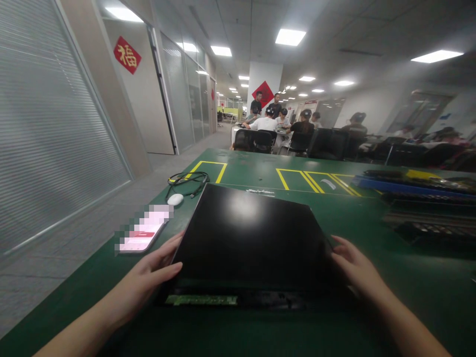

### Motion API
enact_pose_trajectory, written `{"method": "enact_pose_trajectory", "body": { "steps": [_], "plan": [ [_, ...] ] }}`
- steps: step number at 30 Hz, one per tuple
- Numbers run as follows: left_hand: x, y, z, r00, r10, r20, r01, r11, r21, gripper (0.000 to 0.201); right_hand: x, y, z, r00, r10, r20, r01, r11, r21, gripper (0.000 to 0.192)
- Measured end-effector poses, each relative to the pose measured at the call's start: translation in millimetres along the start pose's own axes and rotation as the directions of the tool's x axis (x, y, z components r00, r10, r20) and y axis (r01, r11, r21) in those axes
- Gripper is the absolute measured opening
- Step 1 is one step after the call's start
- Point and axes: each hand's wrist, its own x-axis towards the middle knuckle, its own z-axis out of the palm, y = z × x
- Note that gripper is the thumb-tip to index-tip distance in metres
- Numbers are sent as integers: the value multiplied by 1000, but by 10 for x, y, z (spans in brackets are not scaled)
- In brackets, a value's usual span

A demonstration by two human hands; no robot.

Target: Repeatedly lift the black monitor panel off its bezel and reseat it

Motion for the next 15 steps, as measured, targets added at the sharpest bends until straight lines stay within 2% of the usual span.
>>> {"method": "enact_pose_trajectory", "body": {
  "steps": [4, 7, 11, 13, 15],
  "plan": [
    [-14, -3, 8, 998, 25, 52, -25, 1000, -6, 69, 29, -2, -17, 999, 27, 20, -28, 997, 67, 55],
    [-8, 3, -17, 998, 41, 49, -40, 999, -27, 69, 21, -40, -51, 1000, 10, 30, -15, 984, 180, 47],
    [25, 22, -74, 999, 49, 21, -47, 995, -88, 61, -62, -101, -117, 996, 0, 90, -37, 912, 407, 60],
    [31, 31, -77, 999, 32, 17, -30, 994, -106, 58, -102, -78, -141, 995, -82, 58, 50, 906, 420, 68],
    [26, 34, -56, 999, 27, 27, -24, 993, -112, 61, -124, -16, -152, 989, -148, -16, 145, 937, 316, 69]
  ]
}}
